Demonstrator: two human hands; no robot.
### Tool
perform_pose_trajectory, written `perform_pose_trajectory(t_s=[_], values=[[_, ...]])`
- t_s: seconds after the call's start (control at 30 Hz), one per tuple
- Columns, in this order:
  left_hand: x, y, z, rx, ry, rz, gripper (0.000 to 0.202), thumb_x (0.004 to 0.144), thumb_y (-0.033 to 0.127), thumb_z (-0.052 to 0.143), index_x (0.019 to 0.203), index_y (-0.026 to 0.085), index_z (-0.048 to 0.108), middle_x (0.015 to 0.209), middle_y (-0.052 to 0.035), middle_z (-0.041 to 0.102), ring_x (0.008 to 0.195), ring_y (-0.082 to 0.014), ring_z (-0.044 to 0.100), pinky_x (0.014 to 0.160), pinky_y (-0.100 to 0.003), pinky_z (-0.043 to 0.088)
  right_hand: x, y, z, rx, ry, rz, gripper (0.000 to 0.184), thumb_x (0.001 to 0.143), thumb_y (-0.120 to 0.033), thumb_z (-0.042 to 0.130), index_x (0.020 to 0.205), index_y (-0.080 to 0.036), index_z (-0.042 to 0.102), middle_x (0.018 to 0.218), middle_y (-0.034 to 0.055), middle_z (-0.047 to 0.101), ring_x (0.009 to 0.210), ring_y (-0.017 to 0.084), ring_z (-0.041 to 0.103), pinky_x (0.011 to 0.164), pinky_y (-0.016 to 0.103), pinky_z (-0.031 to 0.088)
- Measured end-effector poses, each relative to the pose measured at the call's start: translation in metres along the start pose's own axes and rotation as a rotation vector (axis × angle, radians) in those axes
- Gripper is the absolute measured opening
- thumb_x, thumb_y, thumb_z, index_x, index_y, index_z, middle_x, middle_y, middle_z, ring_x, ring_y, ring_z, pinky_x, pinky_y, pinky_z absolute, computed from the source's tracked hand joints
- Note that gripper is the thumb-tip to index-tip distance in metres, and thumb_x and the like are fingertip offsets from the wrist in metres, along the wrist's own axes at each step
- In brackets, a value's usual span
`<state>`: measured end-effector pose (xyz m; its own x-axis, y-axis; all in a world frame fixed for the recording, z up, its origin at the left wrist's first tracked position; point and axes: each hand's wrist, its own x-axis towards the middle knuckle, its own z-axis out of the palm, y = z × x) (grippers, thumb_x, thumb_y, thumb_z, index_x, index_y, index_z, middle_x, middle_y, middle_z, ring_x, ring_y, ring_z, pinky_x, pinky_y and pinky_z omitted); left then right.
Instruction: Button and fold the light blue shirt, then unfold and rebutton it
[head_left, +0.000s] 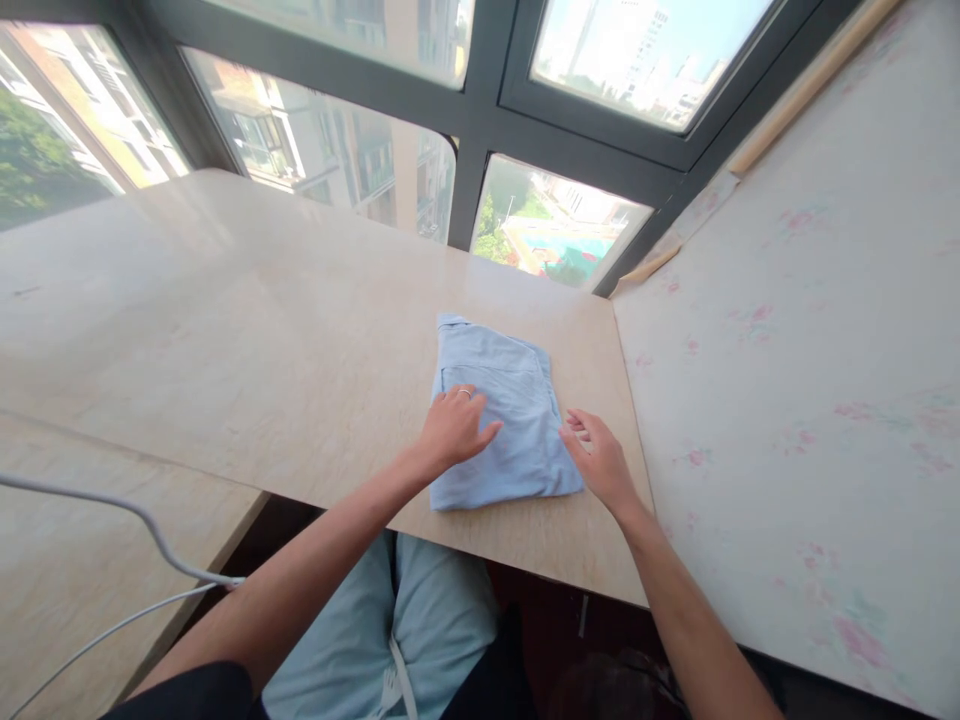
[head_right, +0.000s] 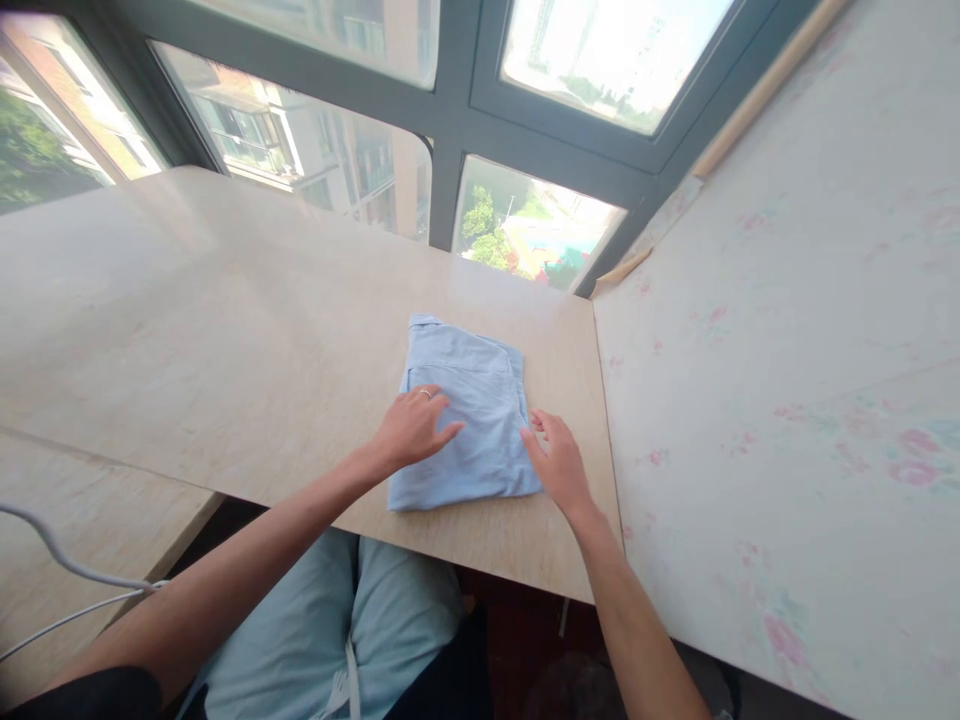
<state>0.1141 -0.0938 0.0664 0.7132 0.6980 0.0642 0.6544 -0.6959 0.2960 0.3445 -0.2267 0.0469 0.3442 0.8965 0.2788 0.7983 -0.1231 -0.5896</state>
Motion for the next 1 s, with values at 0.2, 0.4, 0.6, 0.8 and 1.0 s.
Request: perform_pose_trajectory(t_s=[0.2,0.4,0.6,0.8,1.0], values=[[0.028,-0.005,0.010,-0.003,0.070,-0.082,0.066,0.093,0.054,0.047,0.141,0.008,0.045,0.154,-0.0227,0.038,0.148,-0.0357,0.023,0.118,-0.055,0.023,0.096,0.007,0.054,-0.049,-0.088,0.127,0.054,0.088,-0.047,0.055,0.127,-0.009,0.058,0.125,0.0210,0.063,0.115,0.029,0.061,0.102,0.043,0.044],[0.027,-0.006,0.045,0.011,0.075,0.036,0.074,0.091,0.061,0.046,0.150,0.017,0.039,0.159,-0.0200,0.028,0.150,-0.0364,0.015,0.118,-0.067,0.003,0.167,0.029,0.076,0.079,-0.190,0.374,0.028,0.077,-0.035,0.068,0.093,-0.011,0.070,0.086,0.0095,0.073,0.084,0.022,0.067,0.076,0.029,0.050],[0.019,-0.010,0.047,-0.017,0.094,0.144,0.071,0.091,0.064,0.042,0.148,0.023,0.043,0.159,-0.0142,0.031,0.150,-0.0351,0.018,0.117,-0.067,-0.001,0.172,0.050,0.076,0.138,-0.191,0.423,0.027,0.075,-0.040,0.065,0.079,-0.013,0.068,0.063,0.0006,0.065,0.062,0.014,0.058,0.058,0.023,0.042],[-0.003,-0.011,0.042,-0.071,-0.013,0.238,0.070,0.092,0.066,0.038,0.147,0.023,0.045,0.159,-0.0144,0.031,0.150,-0.0332,0.018,0.120,-0.063,0.001,0.171,0.047,0.076,0.113,-0.149,0.469,0.023,0.074,-0.037,0.062,0.072,-0.015,0.067,0.063,-0.0004,0.062,0.065,0.013,0.056,0.059,0.022,0.040],[-0.061,-0.001,0.050,-0.098,-0.046,0.383,0.072,0.091,0.065,0.044,0.149,0.024,0.040,0.159,-0.0145,0.031,0.151,-0.0321,0.018,0.121,-0.061,0.005,0.168,0.041,0.066,0.071,-0.189,0.531,0.018,0.075,-0.030,0.060,0.070,-0.014,0.065,0.049,-0.0033,0.052,0.050,0.011,0.048,0.051,0.023,0.035]])
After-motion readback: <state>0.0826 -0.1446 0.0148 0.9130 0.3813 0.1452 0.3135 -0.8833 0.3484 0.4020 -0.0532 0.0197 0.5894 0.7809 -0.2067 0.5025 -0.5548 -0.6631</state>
